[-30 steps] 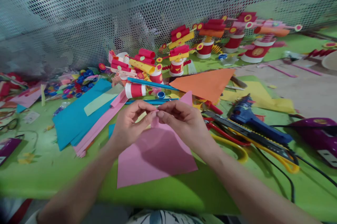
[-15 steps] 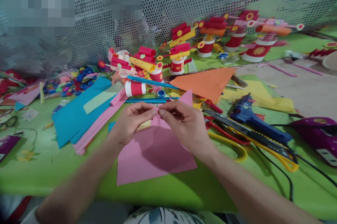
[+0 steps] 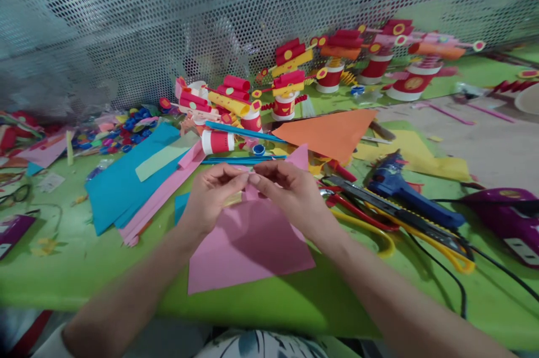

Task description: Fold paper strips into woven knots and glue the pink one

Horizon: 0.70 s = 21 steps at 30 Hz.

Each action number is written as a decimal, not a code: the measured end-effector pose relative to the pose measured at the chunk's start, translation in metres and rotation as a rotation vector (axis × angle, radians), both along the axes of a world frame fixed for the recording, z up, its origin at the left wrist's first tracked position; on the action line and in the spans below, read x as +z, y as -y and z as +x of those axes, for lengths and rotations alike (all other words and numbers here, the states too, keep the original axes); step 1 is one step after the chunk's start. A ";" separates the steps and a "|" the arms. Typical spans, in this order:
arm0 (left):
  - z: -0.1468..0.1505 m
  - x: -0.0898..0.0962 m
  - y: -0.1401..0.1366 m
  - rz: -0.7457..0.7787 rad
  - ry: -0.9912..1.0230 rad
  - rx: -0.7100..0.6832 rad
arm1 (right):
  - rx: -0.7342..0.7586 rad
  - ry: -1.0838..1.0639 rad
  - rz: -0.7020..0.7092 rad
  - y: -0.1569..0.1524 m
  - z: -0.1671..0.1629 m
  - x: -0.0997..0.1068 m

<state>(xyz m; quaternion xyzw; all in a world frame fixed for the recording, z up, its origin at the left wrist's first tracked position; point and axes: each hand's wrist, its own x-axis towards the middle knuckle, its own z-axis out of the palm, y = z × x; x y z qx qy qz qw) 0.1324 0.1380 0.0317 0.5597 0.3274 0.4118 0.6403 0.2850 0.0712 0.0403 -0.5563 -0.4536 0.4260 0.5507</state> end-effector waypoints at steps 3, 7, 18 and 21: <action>0.000 0.001 0.001 -0.016 -0.004 -0.008 | 0.056 0.050 0.010 0.000 0.002 0.000; -0.005 0.006 -0.003 -0.193 -0.093 -0.062 | 0.085 0.131 -0.002 0.001 0.004 -0.001; -0.015 0.024 -0.007 0.048 -0.342 -0.269 | 0.221 -0.105 -0.140 -0.001 0.007 -0.006; -0.012 0.021 -0.005 -0.008 -0.334 -0.240 | 0.224 -0.130 -0.150 0.000 0.007 -0.005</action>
